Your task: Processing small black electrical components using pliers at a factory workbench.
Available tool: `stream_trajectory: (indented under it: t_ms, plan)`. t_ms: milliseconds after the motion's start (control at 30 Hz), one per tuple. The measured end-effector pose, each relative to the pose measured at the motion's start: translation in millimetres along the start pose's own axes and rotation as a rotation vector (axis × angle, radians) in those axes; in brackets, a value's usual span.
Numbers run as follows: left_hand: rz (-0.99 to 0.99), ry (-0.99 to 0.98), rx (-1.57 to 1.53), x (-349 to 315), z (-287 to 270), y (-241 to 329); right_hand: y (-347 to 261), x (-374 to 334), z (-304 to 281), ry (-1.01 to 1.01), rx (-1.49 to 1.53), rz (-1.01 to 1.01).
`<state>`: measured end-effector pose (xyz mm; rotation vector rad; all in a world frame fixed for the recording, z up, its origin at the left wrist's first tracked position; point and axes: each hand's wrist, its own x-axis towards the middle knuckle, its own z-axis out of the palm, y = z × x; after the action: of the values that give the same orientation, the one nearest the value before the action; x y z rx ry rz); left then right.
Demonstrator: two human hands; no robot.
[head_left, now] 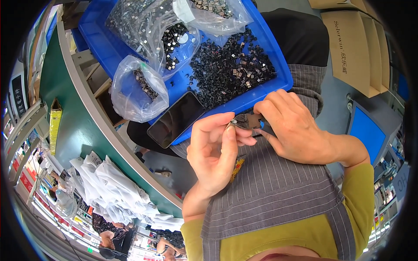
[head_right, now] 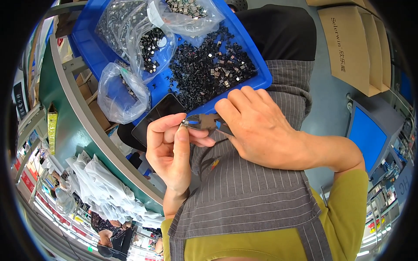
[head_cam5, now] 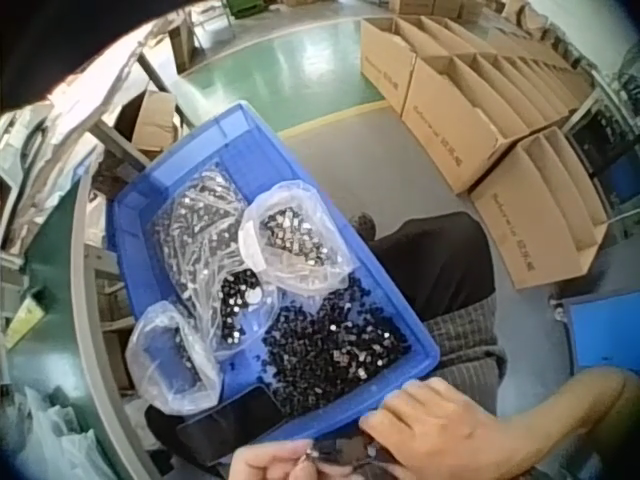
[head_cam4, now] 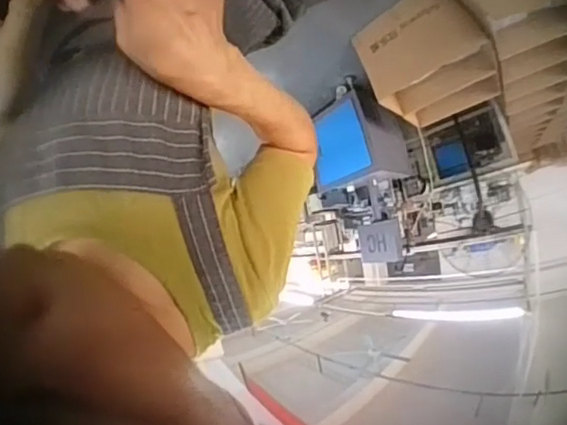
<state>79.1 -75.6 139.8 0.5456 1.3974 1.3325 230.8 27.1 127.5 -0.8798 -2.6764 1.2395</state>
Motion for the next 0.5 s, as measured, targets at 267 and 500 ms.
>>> stream_trajectory:
  t_ms: [267, 500]
  plan:
    - [0.250, 0.059, 0.384, -3, 1, -14, 1, 5, 3, 0.097, -0.144, -0.042]
    - [0.300, 0.080, 0.488, 2, 3, -16, 6, 6, 9, 0.121, -0.166, -0.057]
